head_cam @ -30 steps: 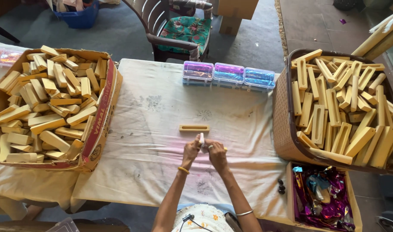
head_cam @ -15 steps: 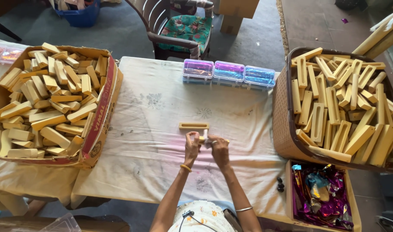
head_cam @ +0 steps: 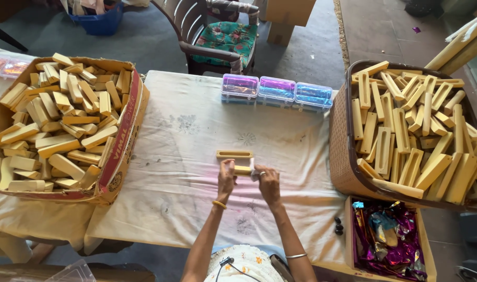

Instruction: The recorder is sanding small wooden blocks by hand using a piece of sandpaper.

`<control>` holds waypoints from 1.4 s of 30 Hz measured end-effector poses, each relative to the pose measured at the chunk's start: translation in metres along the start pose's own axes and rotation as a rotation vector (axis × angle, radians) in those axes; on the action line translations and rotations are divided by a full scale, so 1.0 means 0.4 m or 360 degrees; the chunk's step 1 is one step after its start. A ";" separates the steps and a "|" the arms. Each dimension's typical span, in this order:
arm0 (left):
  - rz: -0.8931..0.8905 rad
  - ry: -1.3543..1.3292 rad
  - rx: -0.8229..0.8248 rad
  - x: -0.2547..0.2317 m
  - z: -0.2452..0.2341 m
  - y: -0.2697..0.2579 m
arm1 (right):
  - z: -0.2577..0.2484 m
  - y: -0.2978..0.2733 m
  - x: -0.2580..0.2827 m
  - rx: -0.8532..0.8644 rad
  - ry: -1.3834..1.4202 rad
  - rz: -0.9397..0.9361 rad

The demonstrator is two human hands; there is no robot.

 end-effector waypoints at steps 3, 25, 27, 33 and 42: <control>-0.0005 0.0043 -0.0102 0.013 -0.018 0.010 | 0.024 -0.023 -0.038 0.0021 -0.0210 0.0113; 0.0015 -0.0085 0.0062 -0.019 0.026 -0.017 | 0.024 -0.011 0.005 0.0056 0.0028 0.0043; 0.0039 0.0020 0.0008 -0.023 -0.008 -0.008 | 0.010 -0.023 -0.015 0.0079 -0.0013 0.0006; 0.0093 0.0045 -0.0164 0.031 -0.016 0.013 | 0.030 -0.031 -0.024 0.0131 -0.0129 0.0063; -0.0104 0.0105 -0.0014 -0.012 -0.002 -0.011 | -0.002 -0.017 -0.016 0.0228 0.0320 0.0180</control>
Point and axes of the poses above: each hand's wrist, its own y-axis towards the middle knuckle, its own z-axis out of the palm, x = y × z, the point moved 2 cm from there along y, towards the middle knuckle, and after that the axes turned 14 degrees about -y, right-handed, at the moved point
